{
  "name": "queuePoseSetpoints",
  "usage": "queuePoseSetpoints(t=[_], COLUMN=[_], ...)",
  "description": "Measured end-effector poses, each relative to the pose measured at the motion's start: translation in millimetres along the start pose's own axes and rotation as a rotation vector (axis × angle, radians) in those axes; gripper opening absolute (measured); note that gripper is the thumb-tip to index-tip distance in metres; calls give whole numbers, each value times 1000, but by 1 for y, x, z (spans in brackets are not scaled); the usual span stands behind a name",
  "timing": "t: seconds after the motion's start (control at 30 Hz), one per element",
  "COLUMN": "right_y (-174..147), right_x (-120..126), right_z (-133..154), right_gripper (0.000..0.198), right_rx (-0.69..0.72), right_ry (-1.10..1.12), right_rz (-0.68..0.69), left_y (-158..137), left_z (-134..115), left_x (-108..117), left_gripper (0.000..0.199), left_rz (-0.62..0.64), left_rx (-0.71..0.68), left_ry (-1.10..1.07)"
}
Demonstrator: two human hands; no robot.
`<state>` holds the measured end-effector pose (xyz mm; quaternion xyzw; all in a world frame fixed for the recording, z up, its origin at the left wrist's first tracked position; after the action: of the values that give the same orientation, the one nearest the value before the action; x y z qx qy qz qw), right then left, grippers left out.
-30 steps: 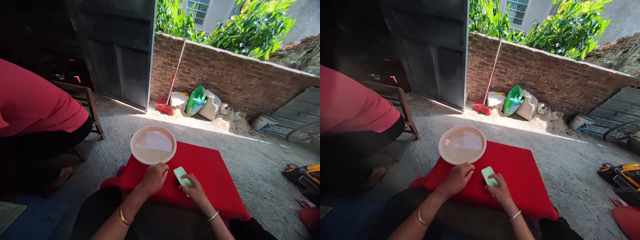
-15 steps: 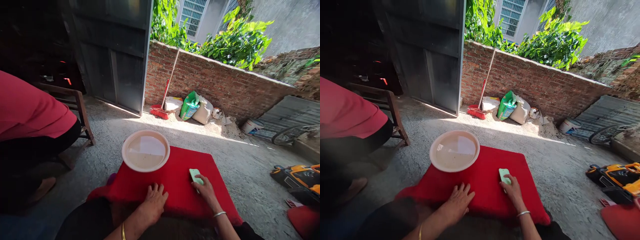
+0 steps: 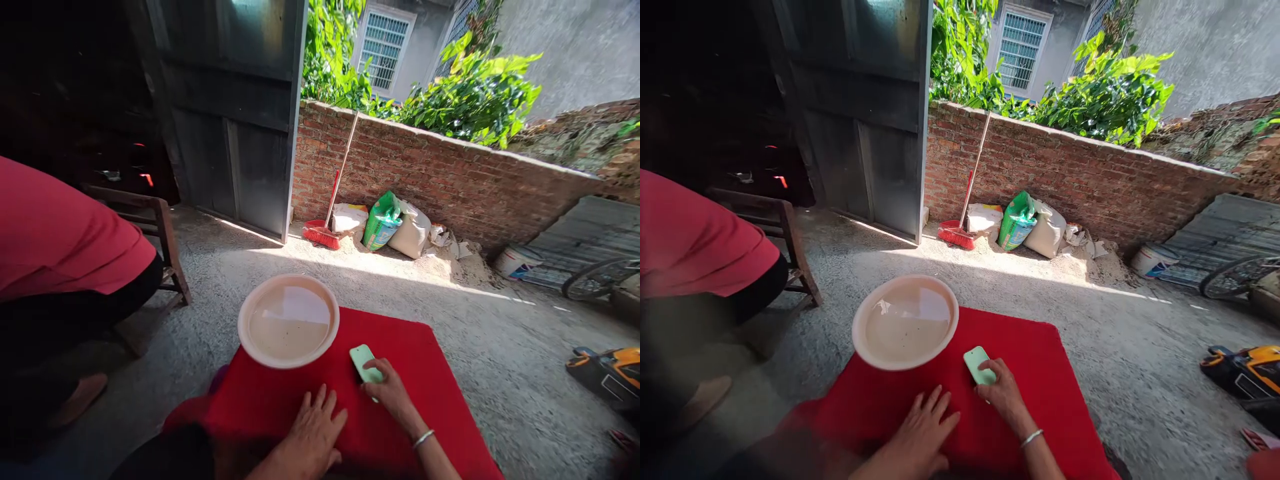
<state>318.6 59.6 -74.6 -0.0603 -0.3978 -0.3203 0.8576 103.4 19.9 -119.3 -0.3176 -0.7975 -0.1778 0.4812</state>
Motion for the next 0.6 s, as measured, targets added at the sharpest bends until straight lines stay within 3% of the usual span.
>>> queuePoseSetpoints(t=[0.07,0.23,0.3,0.4,0.53,0.6], right_y=[8,88,106,98,62,62], right_x=[-3,74,85,50,-31,-38], right_z=[4,-42,-51,-34,22,36], right_gripper=[36,46,47,47,38,36], right_rx=[-4,-243,-309,-275,-21,80], right_ry=[43,-102,-163,-155,17,65], right_rz=[50,-180,-241,-215,29,90], left_y=[4,3,3,5,8,8], left_z=[2,13,17,18,21,20], left_x=[-9,-25,-31,-37,-35,-32], left_gripper=[86,85,81,74,56,54], left_rz=[12,43,66,95,41,-10], left_rx=[-45,-63,-48,-47,-45,-79], left_ry=[6,31,56,80,86,108])
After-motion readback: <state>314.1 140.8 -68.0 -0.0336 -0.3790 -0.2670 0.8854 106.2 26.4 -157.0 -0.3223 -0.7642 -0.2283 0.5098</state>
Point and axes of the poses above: each hand's wrist, its own y-axis towards the middle knuckle, its own x-axis out of the back of the hand, z = x × y, the point moved 9 cm from there along y, towards the middle knuckle, and after that the axes turned 15 degrees about -z, right-handed, at the moved point
